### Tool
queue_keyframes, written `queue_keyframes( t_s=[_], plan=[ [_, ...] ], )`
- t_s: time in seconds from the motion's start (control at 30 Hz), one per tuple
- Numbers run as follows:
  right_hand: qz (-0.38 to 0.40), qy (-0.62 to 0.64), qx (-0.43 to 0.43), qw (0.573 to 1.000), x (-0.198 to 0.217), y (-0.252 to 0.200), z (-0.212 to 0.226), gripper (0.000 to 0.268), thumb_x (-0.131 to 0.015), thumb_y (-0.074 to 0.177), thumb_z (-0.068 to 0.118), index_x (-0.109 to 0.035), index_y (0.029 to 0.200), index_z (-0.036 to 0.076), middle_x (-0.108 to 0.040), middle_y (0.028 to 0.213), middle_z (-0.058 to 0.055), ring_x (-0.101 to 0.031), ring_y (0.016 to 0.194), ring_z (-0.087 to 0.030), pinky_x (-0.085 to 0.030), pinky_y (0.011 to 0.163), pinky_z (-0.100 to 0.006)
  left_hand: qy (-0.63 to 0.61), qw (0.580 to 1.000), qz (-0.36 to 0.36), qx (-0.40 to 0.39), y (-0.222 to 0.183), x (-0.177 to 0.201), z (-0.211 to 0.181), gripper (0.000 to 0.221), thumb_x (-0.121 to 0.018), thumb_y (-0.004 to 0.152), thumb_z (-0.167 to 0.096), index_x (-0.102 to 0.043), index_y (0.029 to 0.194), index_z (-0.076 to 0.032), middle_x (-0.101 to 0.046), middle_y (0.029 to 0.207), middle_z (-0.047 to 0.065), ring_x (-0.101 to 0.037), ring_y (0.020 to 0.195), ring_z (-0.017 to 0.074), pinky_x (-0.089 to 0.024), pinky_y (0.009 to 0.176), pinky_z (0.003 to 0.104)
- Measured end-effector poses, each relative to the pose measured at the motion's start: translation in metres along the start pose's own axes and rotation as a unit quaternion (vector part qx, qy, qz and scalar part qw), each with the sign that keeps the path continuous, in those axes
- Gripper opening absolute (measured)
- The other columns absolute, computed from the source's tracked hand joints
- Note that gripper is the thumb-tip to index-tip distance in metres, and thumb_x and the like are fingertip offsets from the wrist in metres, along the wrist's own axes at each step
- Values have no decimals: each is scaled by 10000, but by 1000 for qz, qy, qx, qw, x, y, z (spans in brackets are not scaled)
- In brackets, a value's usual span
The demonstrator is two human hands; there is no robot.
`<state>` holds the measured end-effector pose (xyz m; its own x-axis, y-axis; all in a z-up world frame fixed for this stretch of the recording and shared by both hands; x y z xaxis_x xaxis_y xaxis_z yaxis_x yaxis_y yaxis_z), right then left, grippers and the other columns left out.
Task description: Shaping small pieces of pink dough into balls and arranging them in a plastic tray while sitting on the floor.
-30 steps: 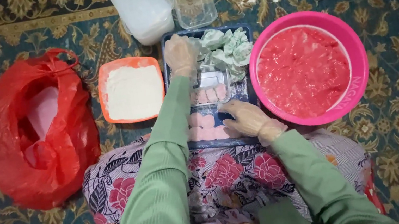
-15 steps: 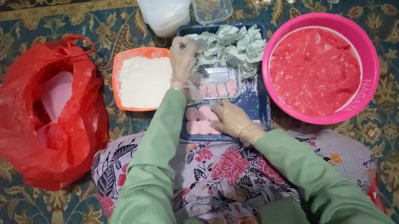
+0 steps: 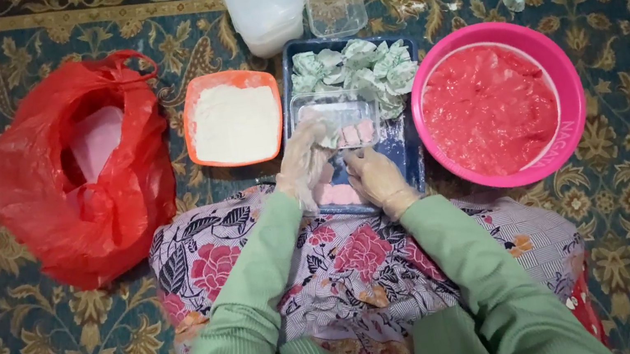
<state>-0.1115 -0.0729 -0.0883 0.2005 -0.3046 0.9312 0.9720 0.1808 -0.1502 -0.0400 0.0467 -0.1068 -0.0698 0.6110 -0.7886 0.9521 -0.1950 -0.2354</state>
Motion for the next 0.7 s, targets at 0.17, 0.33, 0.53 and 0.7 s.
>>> queue_keyframes(
  t_s=[0.17, 0.33, 0.53, 0.7],
  plan=[
    [36, 14, 21, 999, -66, 15, -23, 224, -700, 847, 286, -652, 1058, 229, -611, 1112, -103, -724, 985, -391, -624, 855, -494, -18, 997, -36, 63, -15, 33, 38, 254, -697, 841, 89, -631, 974, -117, -636, 892, 59, -685, 804, 203, -647, 737, 378],
    [30, 119, -52, 991, -34, 2, -43, 262, -674, 884, 359, -714, 1097, 213, -661, 1061, -130, -718, 1007, -403, -598, 872, -509, 13, 996, -40, 85, -30, 30, 40, 162, -707, 894, 13, -628, 1000, -80, -666, 932, 82, -716, 841, 240, -663, 779, 446],
    [-45, 239, -111, 964, 29, -37, -58, 320, -719, 844, 408, -742, 1137, 279, -699, 1082, -81, -687, 1071, -310, -577, 923, -442, 35, 995, -22, 90, -39, 20, 44, 222, -657, 915, -17, -573, 1102, -103, -662, 1003, 140, -734, 912, 316, -673, 768, 443],
    [-182, 351, -87, 914, 85, -64, -44, 242, -748, 918, 318, -770, 1106, 168, -712, 1004, -119, -711, 990, -293, -600, 845, -393, -38, 993, -18, 108, -32, 27, 82, 155, -640, 960, -91, -615, 1109, -126, -649, 1006, 95, -705, 928, 254, -649, 781, 430]
  ],
)
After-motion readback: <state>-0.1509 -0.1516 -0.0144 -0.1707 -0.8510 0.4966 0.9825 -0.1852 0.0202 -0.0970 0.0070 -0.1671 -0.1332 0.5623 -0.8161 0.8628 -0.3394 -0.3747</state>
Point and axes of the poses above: each hand's wrist, its own y-axis towards the middle knuckle, its own x-axis out of the back of the hand, z = x × y, the point moved 10 cm from there along y, towards the middle knuckle
